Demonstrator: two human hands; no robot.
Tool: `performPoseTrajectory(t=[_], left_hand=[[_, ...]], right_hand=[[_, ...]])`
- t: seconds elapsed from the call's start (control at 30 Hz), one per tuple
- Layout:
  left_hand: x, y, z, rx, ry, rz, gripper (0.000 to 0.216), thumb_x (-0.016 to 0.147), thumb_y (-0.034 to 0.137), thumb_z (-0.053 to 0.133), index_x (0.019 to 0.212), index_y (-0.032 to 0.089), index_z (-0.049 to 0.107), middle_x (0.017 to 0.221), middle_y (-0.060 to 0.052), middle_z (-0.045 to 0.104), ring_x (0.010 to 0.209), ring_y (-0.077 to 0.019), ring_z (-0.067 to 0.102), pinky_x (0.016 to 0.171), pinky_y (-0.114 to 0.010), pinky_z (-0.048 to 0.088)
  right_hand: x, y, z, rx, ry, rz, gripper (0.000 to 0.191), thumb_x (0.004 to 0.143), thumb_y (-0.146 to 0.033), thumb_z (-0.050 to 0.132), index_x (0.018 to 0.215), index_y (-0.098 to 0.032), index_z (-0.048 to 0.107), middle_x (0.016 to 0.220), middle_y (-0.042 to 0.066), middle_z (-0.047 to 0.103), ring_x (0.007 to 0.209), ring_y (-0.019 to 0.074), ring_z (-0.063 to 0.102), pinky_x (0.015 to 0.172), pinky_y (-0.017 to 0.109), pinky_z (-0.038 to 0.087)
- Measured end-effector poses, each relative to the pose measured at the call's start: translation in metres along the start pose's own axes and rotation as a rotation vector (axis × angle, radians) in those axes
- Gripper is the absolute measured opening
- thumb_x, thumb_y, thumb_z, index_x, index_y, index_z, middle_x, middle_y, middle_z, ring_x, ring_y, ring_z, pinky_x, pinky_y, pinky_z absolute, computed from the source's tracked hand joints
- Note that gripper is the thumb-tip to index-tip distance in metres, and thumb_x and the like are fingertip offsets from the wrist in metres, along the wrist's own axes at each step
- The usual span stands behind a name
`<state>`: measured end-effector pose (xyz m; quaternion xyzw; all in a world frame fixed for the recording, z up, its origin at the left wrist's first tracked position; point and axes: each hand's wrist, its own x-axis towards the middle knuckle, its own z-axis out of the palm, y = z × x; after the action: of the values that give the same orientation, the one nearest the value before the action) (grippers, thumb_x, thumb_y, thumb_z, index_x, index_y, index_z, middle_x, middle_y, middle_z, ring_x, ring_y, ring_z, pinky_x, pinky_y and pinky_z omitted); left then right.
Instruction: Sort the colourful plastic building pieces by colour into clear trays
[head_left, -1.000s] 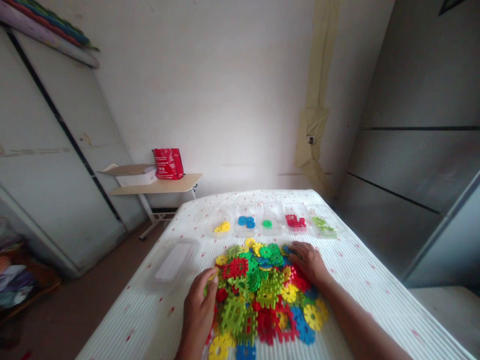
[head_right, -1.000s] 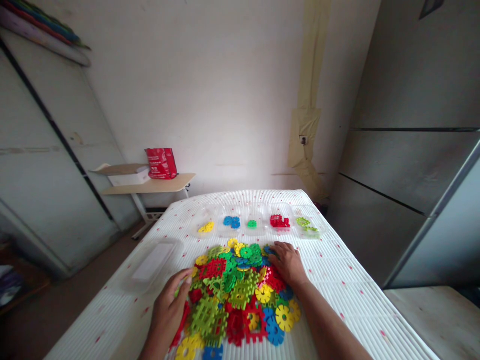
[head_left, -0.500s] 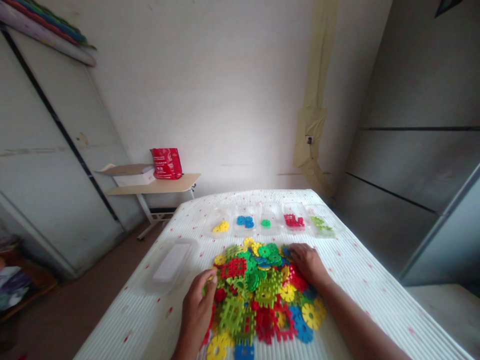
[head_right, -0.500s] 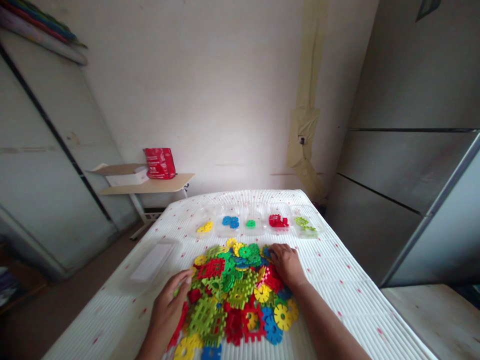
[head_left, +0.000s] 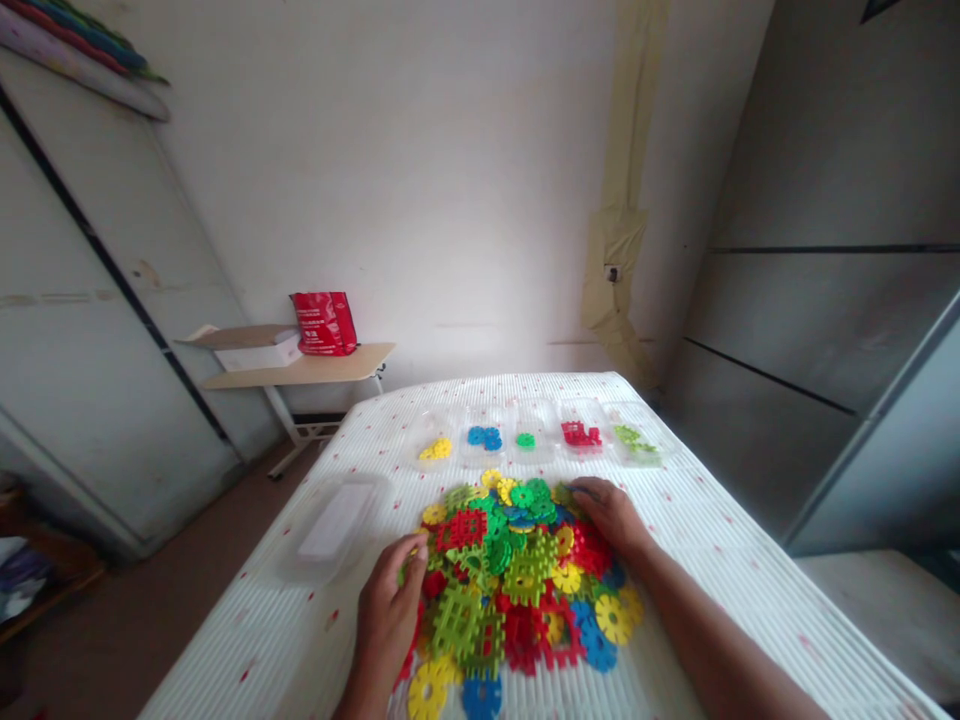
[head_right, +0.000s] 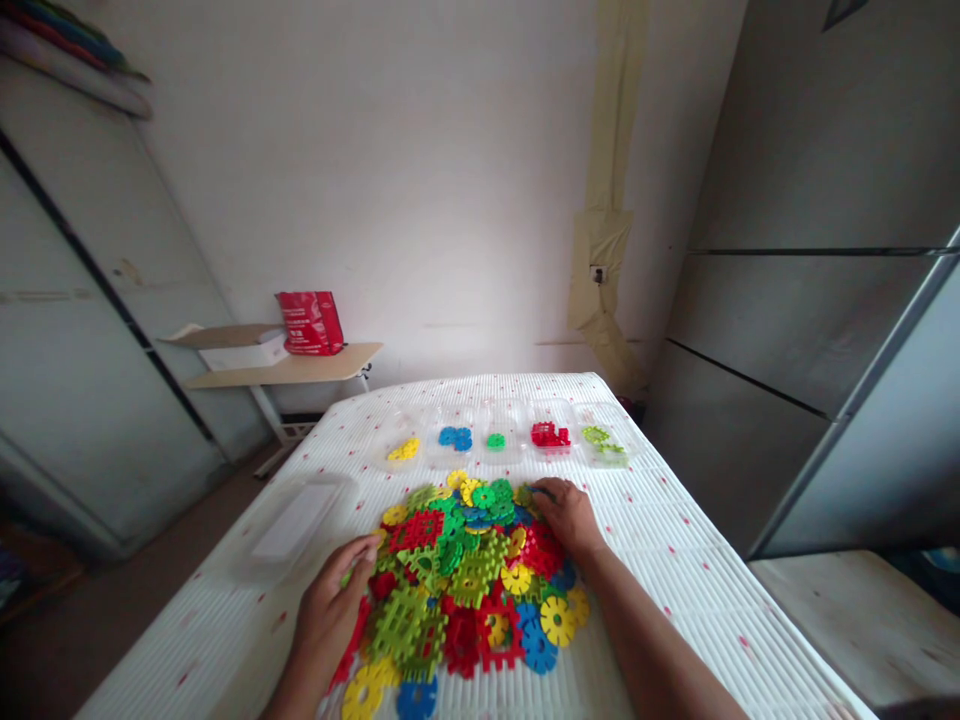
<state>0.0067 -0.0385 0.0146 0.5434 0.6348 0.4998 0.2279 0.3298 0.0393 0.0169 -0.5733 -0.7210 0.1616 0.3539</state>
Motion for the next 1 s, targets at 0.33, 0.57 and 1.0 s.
performPoseTrajectory(t=[0.33, 0.57, 1.0], left_hand=[[0.000, 0.003, -0.001, -0.011, 0.025, -0.014, 0.043, 0.071, 0.053, 0.053, 0.091, 0.018, 0.067, 0.098, -0.009, 0.069, 0.095, -0.0241, 0.062, 0.089, -0.037, 0.046], [0.000, 0.004, 0.000, 0.030, 0.011, 0.032, 0.041, 0.074, 0.051, 0.051, 0.092, 0.018, 0.066, 0.099, -0.009, 0.069, 0.095, -0.0234, 0.062, 0.089, -0.037, 0.046], [0.001, 0.004, 0.000, 0.035, 0.022, 0.030, 0.041, 0.072, 0.052, 0.051, 0.090, 0.017, 0.066, 0.097, -0.009, 0.069, 0.093, -0.0238, 0.063, 0.086, -0.036, 0.048]], right_hand=[[-0.010, -0.006, -0.053, 0.340, 0.040, 0.201, 0.024, 0.070, -0.040, 0.053, 0.074, -0.017, 0.061, 0.061, 0.001, 0.062, 0.057, 0.0141, 0.055, 0.054, 0.026, 0.043], [-0.059, 0.003, -0.085, 0.383, -0.608, 0.356, 0.013, 0.064, -0.021, 0.053, 0.071, -0.016, 0.062, 0.050, -0.005, 0.053, 0.039, 0.0066, 0.043, 0.040, 0.019, 0.032], [-0.058, -0.008, -0.040, 0.058, -0.334, 0.199, 0.021, 0.057, -0.015, 0.056, 0.075, -0.020, 0.067, 0.059, -0.004, 0.059, 0.054, 0.0100, 0.047, 0.049, 0.020, 0.033]])
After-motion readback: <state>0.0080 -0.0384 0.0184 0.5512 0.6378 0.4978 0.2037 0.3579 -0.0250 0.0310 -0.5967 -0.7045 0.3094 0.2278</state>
